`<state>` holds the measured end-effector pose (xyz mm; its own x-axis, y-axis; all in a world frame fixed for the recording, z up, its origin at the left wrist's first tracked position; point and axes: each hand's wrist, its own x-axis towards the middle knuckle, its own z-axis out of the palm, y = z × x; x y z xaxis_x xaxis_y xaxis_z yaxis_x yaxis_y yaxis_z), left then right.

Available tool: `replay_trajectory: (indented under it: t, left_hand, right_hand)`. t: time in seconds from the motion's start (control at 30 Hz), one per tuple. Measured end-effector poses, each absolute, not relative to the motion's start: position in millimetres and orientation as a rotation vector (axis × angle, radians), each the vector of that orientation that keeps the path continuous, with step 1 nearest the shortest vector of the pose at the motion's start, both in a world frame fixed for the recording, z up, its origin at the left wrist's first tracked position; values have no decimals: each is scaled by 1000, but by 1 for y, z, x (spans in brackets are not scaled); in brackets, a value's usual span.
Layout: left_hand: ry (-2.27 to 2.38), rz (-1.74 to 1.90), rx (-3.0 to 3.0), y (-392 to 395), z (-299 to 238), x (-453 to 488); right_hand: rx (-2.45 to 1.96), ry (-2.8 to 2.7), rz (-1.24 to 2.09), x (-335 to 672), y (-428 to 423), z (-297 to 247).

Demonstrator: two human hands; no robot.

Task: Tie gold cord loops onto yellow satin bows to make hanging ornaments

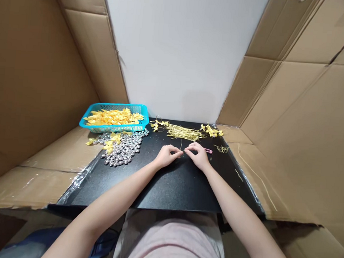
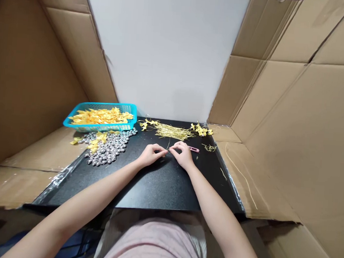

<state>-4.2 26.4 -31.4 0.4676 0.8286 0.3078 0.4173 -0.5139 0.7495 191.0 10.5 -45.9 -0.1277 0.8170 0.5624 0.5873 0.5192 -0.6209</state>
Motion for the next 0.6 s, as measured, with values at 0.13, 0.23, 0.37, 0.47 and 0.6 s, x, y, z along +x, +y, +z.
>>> replay_trajectory:
  t: [0.13,0.23,0.37,0.47,0.6]
  left_hand:
    - [1043,872,2089,28,-34,-5]
    - [1017,879,2031,29,-37,-4]
    - [973,912,1951,31,-40,-2]
    - [964,937,1918,32,-43,-1]
    - [959,935,1929,33,-44,-1]
  right_hand:
    - [-1182,-1822,286,193,13,-51]
    - [-1193,-1839,264,193,12,-53]
    - [-1216,-1874,212,189,10,-52]
    - [-1233,-1897,161,186,8,-51]
    - [-1244,-1924,109,183,5,-47]
